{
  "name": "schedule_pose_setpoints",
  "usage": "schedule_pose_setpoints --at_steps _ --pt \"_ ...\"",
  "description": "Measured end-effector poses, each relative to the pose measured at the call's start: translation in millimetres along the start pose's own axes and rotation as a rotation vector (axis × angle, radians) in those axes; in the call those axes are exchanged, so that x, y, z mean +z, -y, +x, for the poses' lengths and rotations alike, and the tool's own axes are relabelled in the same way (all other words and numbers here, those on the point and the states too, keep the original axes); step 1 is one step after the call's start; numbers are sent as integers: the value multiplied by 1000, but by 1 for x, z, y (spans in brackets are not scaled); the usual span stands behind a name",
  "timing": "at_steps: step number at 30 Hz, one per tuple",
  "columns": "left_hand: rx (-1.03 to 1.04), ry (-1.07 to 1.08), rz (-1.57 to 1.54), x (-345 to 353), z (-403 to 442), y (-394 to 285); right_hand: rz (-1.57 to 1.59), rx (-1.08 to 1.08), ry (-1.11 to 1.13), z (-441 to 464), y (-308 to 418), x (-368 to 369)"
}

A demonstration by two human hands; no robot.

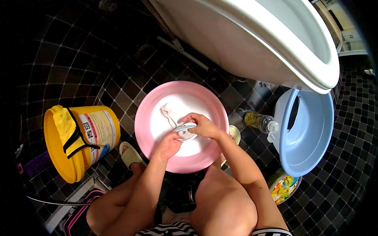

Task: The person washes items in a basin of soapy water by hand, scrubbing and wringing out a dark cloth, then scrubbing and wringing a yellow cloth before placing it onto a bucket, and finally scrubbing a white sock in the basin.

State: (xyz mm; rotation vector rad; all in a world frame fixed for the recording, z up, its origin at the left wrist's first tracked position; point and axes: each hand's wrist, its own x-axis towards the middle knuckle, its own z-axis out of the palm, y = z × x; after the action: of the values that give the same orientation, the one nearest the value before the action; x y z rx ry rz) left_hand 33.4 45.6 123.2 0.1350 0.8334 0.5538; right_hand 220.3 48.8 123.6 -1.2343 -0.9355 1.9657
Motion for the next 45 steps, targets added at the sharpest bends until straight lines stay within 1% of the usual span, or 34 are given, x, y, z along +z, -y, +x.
schedule_pose_setpoints --at_steps 1,3,5,7,8,10,11,13,14,16,17,18,21,23,25,26,27,28,29,30,31,32,33,34,35,36,37,38,40,41,43,44,45 --pt "0 0 0 1 -2 1 0 0 -1 -1 -3 -3" --pt "-151 8 -461 2 -5 3 207 86 184 -2 -6 -6" --pt "-186 -15 -463 -5 -4 8 229 111 195 -5 -9 -7" --pt "-253 -17 -391 -3 -4 6 284 107 178 -8 -11 -4" --pt "-254 -17 -391 -2 -4 5 286 107 177 -10 -12 -2" --pt "-179 -30 -312 8 -6 1 299 92 77 -12 -10 4" --pt "-179 -30 -312 5 -6 2 300 92 76 -12 -14 3" --pt "-106 -114 -163 -1 -5 3 50 24 -92 -12 -14 3" --pt "-107 -114 -164 -3 -4 4 48 27 -87 -13 -13 1" --pt "-2 -188 -95 2 -4 0 11 58 -77 -16 -1 7" --pt "-3 -188 -96 5 -6 -2 -27 88 -66 -15 3 10" --pt "14 -173 -53 11 -9 -5 -171 40 -102 -14 5 17" --pt "35 -159 49 7 -6 -3 -132 99 -155 -7 -9 21" --pt "39 -162 110 -2 -2 0 -164 78 -169 -4 -20 19" --pt "41 -262 170 -5 0 1 8 69 -284 -5 -24 19" --pt "41 -263 167 -7 1 2 -28 58 -309 -3 -32 16" --pt "34 -297 257 -8 2 3 -30 60 -308 -3 -31 17" --pt "28 -331 347 -9 3 4 70 60 -344 -3 -30 19" --pt "28 -332 346 -10 3 5 170 60 -380 -3 -28 20" --pt "55 -425 457 -8 4 6 170 61 -379 -2 -30 19" --pt "83 -519 567 -8 3 5 275 45 -402 0 -31 16" --pt "84 -521 567 -9 2 4 381 29 -425 1 -32 13" --pt "64 -565 534 -13 2 1 381 29 -424 3 -29 11" --pt "44 -609 501 -16 1 -1 427 17 -475 4 -26 9" --pt "44 -609 501 -20 0 -2 473 5 -527 5 -24 7" --pt "3 -581 316 -23 -2 -3 507 10 -595 7 -22 6" --pt "-37 -550 131 -26 -3 -4 508 10 -595 7 -21 3" --pt "-37 -550 130 -32 -4 -2 536 24 -626 6 -21 -1" --pt "75 -382 -153 -42 -2 0 554 59 -704 5 -19 -2" --pt "76 -383 -154 -47 -2 2 553 59 -702 6 -19 -2" --pt "109 -224 -330 -40 -7 -3 515 53 -765 6 -24 -5" --pt "110 -225 -331 -38 -8 -5 515 54 -764 7 -26 -7" --pt "126 -251 -369 -39 -9 -6 450 50 -774 8 -29 -9"
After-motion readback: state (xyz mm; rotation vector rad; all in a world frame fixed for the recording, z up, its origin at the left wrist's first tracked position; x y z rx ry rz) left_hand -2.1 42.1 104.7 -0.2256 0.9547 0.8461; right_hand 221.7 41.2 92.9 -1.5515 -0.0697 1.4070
